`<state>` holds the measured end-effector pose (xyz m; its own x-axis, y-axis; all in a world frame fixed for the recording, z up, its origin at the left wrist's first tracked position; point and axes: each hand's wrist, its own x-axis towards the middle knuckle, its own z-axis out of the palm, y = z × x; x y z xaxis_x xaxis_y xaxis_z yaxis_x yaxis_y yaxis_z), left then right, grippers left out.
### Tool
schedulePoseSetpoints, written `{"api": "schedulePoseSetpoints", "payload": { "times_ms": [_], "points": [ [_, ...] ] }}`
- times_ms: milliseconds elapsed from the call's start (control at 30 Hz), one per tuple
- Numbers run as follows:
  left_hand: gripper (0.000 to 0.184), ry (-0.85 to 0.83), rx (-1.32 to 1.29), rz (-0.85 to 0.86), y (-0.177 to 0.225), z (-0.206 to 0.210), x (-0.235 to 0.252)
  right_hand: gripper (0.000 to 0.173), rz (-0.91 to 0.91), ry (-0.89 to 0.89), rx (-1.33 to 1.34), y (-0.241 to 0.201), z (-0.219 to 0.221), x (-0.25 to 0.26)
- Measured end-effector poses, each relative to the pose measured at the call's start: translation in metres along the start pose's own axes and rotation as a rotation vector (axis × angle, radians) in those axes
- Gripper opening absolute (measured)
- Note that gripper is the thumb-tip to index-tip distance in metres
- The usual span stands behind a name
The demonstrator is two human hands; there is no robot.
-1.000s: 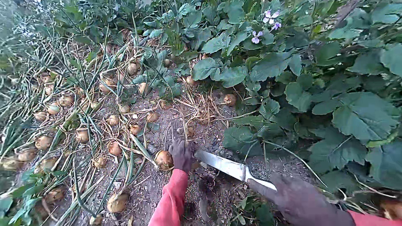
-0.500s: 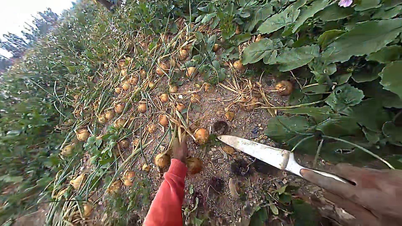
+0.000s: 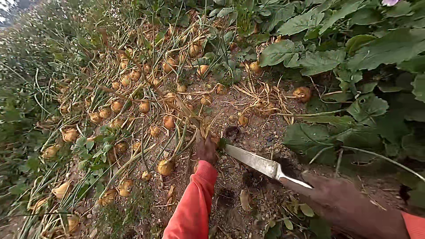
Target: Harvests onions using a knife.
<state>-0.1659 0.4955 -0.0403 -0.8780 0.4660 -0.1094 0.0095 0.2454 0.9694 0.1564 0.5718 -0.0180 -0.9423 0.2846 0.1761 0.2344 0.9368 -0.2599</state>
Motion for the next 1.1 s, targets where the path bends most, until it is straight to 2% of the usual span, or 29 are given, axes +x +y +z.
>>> {"api": "schedulePoseSetpoints", "payload": {
  "times_ms": [100, 167, 233, 300, 333, 400, 433, 533, 600, 733, 867, 933, 1000, 1100],
  "points": [
    [0.019, 0.119, -0.126, 0.076, 0.011, -0.008, -0.004, 0.043, 0.011, 0.132, 0.119, 0.022, 0.053, -0.021],
    [0.023, 0.123, -0.14, 0.029, 0.031, -0.016, -0.013, 0.046, 0.087, 0.066, 0.257, 0.022, 0.056, -0.011],
    [0.026, 0.002, 0.106, -0.005, 0.048, -0.01, -0.016, 0.047, 0.236, -0.172, 0.373, 0.022, 0.036, 0.015],
    [0.028, -0.158, 0.473, 0.049, 0.062, 0.012, -0.01, 0.047, 0.373, -0.572, 0.397, 0.02, 0.008, 0.048],
    [0.036, -0.233, 0.639, 0.08, 0.067, 0.028, -0.001, 0.048, 0.392, -0.719, 0.38, 0.02, 0.001, 0.059],
    [0.051, -0.406, 0.852, 0.048, 0.07, 0.065, 0.027, 0.049, 0.405, -0.809, 0.37, 0.017, -0.005, 0.06],
    [0.052, -0.477, 0.909, 0.041, 0.069, 0.082, 0.039, 0.05, 0.417, -0.783, 0.383, 0.014, -0.004, 0.052],
    [0.039, -0.613, 0.908, 0.082, 0.07, 0.122, 0.054, 0.046, 0.476, -0.604, 0.474, 0.001, 0.002, 0.008],
    [0.036, -0.607, 0.835, 0.076, 0.069, 0.134, 0.049, 0.045, 0.547, -0.574, 0.547, -0.01, 0.0, -0.021],
    [0.029, -0.318, 0.371, -0.031, 0.05, 0.144, 0.036, 0.043, 0.517, -0.414, 0.579, -0.015, 0.006, -0.065],
    [0.03, -0.131, 0.296, -0.156, 0.064, 0.144, -0.005, 0.042, 0.499, -0.37, 0.554, 0.004, 0.015, -0.088],
    [0.031, -0.192, 0.439, -0.188, 0.067, 0.139, -0.017, 0.041, 0.484, -0.344, 0.561, 0.01, 0.015, -0.098],
    [0.04, -0.301, 0.72, -0.161, 0.08, 0.153, -0.009, 0.041, 0.454, -0.354, 0.602, 0.017, 0.013, -0.104],
    [0.067, -0.387, 1.089, -0.132, 0.095, 0.191, 0.019, 0.044, 0.512, -0.369, 0.669, 0.017, 0.004, -0.105]
  ]
}}
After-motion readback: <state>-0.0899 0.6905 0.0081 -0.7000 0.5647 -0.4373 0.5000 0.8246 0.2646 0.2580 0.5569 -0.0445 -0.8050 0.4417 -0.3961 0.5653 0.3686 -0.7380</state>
